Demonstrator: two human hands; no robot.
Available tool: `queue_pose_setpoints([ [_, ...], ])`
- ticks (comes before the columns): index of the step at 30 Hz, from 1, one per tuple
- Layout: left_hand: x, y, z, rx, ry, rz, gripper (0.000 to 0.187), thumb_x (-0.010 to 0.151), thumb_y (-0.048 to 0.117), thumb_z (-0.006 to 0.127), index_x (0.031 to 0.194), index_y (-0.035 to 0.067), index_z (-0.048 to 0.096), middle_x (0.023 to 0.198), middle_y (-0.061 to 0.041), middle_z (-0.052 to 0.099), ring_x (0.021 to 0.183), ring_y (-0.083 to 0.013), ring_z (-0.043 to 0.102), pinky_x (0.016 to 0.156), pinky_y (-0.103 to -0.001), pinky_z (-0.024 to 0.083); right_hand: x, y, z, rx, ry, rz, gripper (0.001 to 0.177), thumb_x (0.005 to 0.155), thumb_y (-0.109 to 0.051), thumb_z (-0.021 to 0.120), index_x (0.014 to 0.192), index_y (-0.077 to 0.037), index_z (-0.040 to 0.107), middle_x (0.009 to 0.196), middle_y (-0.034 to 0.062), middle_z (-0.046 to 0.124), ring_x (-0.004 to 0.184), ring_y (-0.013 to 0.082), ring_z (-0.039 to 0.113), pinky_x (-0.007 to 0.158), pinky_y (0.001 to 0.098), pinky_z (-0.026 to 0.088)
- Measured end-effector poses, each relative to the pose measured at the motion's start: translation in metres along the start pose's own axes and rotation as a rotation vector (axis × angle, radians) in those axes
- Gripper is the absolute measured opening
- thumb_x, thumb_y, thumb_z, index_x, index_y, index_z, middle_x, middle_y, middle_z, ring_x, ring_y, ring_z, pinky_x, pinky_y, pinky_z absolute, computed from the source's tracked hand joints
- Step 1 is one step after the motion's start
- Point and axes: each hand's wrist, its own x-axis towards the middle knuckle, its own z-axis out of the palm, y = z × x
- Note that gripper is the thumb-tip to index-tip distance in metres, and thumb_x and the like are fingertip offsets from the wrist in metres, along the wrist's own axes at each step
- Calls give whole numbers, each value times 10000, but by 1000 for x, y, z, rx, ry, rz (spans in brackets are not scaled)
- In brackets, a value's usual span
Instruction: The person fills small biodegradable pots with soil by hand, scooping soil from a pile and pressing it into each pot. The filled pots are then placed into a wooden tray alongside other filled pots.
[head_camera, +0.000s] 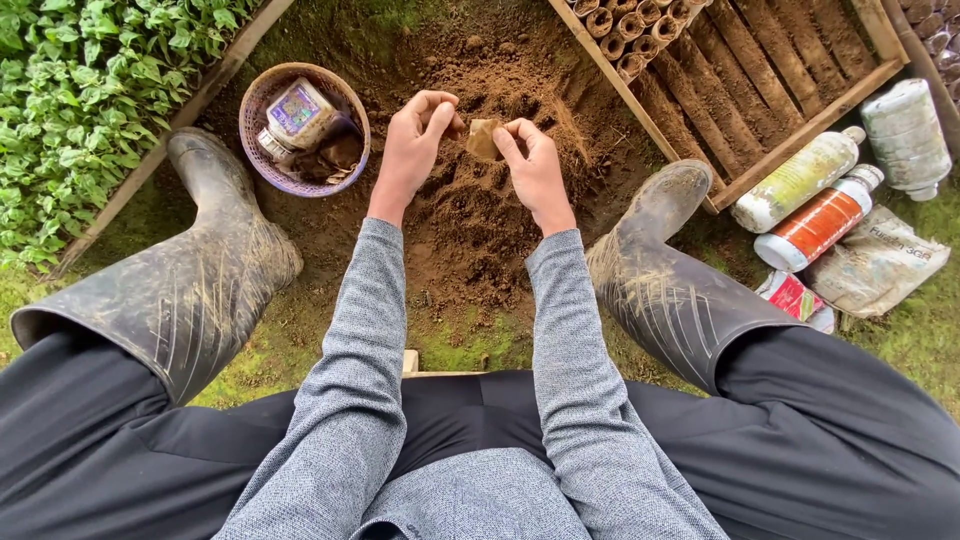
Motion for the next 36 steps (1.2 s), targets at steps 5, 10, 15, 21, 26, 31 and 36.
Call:
queue_pose_setpoints([
  [5,2,4,7,25,-58,-107,281,971,186,640,1220,56,640,906,-58,742,715,-76,650,594,-167,498,0,0,3,6,-41,42,143,1021,-173,580,989,-52,650,907,61,706,774,104,647,708,225,555],
  [10,-2,-7,6,-67,31,-167,393,894,77,809,1250,96,642,926,-84,762,799,-144,705,800,-288,535,-1,13,9,34,24,43,201,1030,-279,644,928,-113,694,790,-7,625,773,80,530,721,245,443],
  [15,0,-11,3,-215,89,-265,410,929,164,773,1286,87,587,998,-60,760,853,-91,714,791,-230,520,1,19,10,46,84,29,216,1041,-299,629,957,-109,690,814,3,643,788,89,542,735,258,459],
  [21,2,-22,3,-217,-2,-352,497,931,314,797,1327,128,561,940,-40,780,825,-90,729,820,-276,529,4,21,20,27,69,20,259,1058,-312,596,958,-92,688,811,41,666,787,127,594,734,289,489],
  [26,1,-25,6,-145,-16,-259,567,863,163,869,1339,120,564,918,-58,778,826,-100,722,787,-237,566,7,32,23,-70,68,10,236,1043,-309,615,944,-109,693,778,43,690,749,138,639,712,295,513],
  [31,10,-40,0,-4,-35,-185,495,890,39,815,1319,147,594,993,-100,782,825,-111,739,717,-203,614,4,23,24,-188,101,-39,238,1030,-312,626,908,-115,682,735,50,719,691,143,667,673,302,529],
  [36,11,-35,1,419,-60,-96,339,899,188,793,1216,212,677,823,-3,785,808,-115,749,774,-267,623,7,33,23,-181,154,22,227,1035,-297,597,930,-117,686,714,77,745,675,170,702,684,317,539],
])
